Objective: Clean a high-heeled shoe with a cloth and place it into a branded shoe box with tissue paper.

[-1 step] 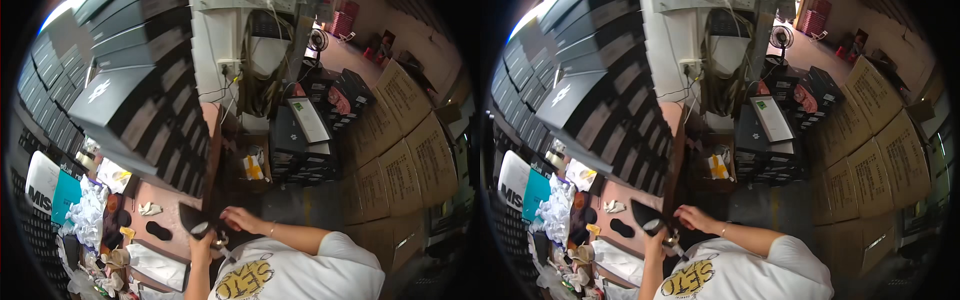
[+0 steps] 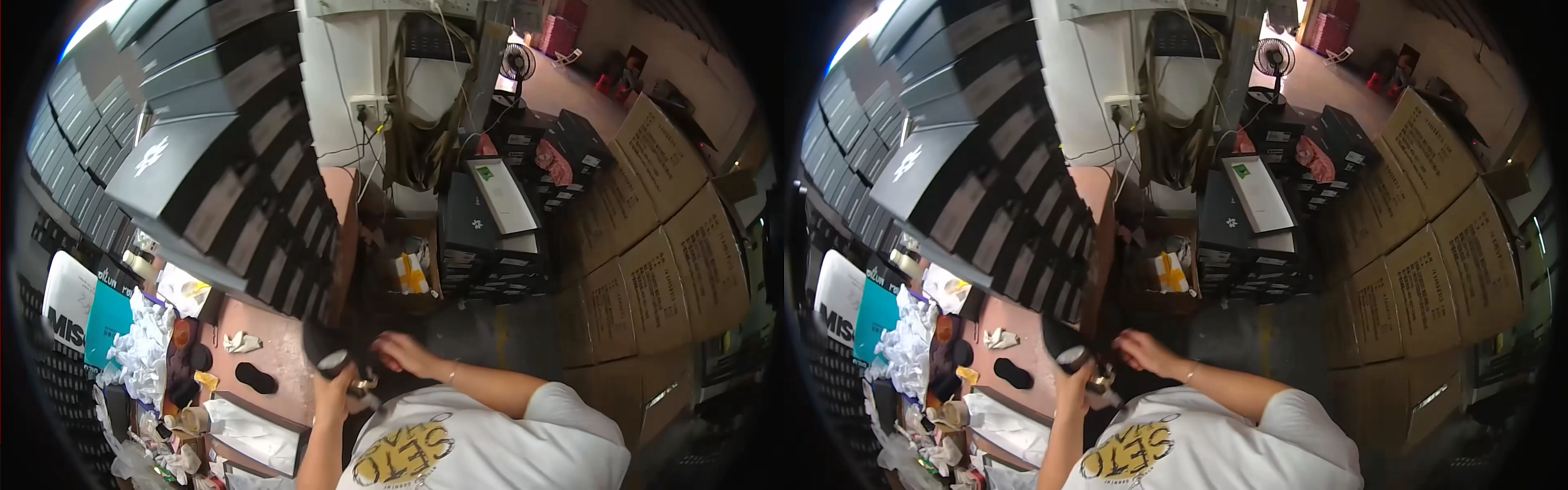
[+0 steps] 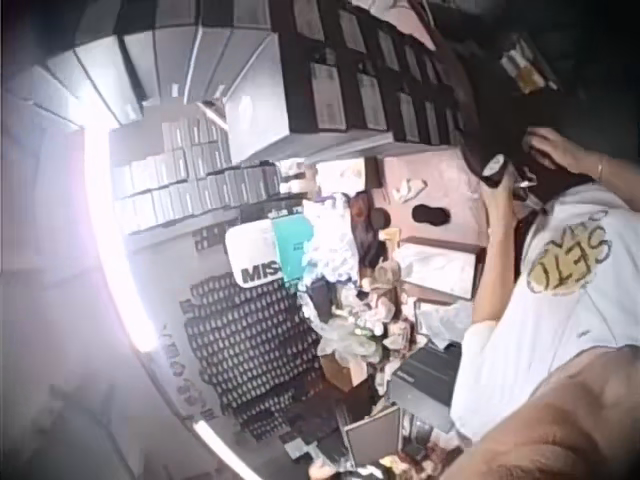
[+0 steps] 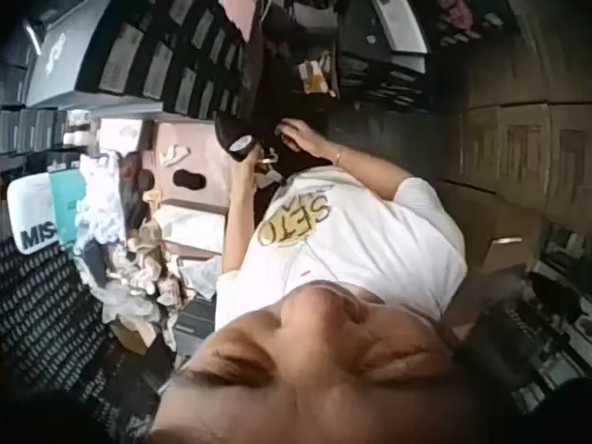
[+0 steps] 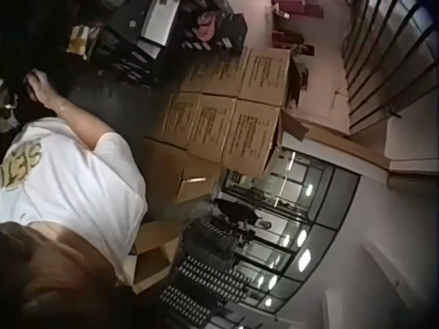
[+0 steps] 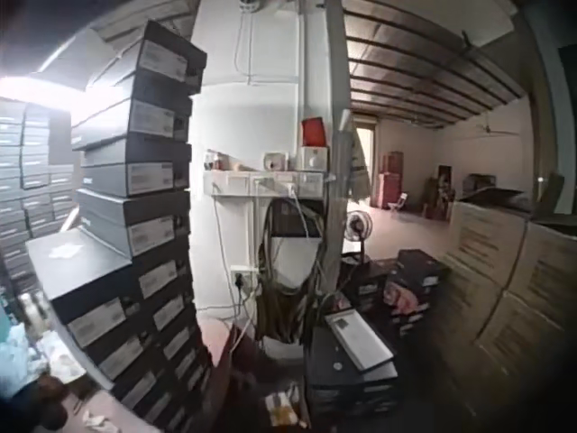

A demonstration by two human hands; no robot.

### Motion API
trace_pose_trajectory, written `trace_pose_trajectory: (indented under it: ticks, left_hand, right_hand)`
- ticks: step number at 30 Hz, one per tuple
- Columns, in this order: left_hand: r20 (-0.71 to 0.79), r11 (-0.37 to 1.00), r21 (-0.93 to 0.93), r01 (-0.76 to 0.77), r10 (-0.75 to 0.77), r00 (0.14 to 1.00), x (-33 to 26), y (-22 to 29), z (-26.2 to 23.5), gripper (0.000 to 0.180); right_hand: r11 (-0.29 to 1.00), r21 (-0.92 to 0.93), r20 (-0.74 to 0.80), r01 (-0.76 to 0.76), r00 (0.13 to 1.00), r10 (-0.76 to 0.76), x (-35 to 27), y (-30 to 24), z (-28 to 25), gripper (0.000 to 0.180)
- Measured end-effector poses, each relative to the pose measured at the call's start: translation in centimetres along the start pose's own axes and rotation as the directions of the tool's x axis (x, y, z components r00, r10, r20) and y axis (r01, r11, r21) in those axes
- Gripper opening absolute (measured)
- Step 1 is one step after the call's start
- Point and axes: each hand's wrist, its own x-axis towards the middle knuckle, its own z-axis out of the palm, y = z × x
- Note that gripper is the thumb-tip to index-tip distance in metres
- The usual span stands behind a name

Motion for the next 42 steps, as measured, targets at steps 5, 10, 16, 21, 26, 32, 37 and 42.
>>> trace_pose_trajectory:
  ticks: [5,10,16,21,26,32,37,42]
  left_hand:
    - [0.154,0.988,0.149,0.046,-0.069,0.986,11.0,-4.4,9.5,0.022]
    - [0.229,0.97,0.235,0.065,-0.121,0.966,16.1,-5.2,17.3,0.027]
    - [0.369,0.94,0.341,-0.01,-0.124,0.921,21.4,-5.1,22.6,0.028]
    - [0.508,0.906,0.403,-0.133,-0.1,0.856,24.2,-2.5,28.9,0.025]
    - [0.725,0.931,0.333,-0.15,-0.15,0.672,24.7,0.0,38.0,0.018]
    - [0.82,0.92,0.361,-0.152,-0.235,0.522,22.5,-3.2,52.4,0.022]
    - [0.845,0.914,0.385,-0.128,-0.294,0.447,22.7,-11.5,62.4,0.028]
    - [0.838,0.887,0.394,-0.24,-0.239,0.491,21.7,-20.6,71.9,0.028]
  right_hand:
    - [0.998,0.054,-0.262,0.021,0.965,-0.006,-4.0,-2.1,-11.6,0.036]
    - [0.996,-0.052,-0.422,0.077,0.902,-0.091,-4.0,-4.5,-17.3,0.045]
    - [0.987,-0.133,-0.543,0.091,0.826,-0.149,-2.4,-7.5,-21.4,0.047]
    - [0.981,-0.056,-0.701,0.188,0.692,-0.173,-1.3,-10.1,-25.0,0.044]
    - [0.973,-0.117,-0.81,0.2,0.548,-0.21,-4.2,-14.6,-28.5,0.04]
    - [0.946,-0.117,-0.91,0.302,0.348,-0.223,-10.4,-13.4,-37.3,0.042]
    - [0.936,-0.247,-0.897,0.251,0.307,-0.319,-15.3,-14.5,-46.5,0.042]
    - [0.918,-0.371,-0.865,0.136,0.309,-0.395,-20.6,-14.4,-58.7,0.041]
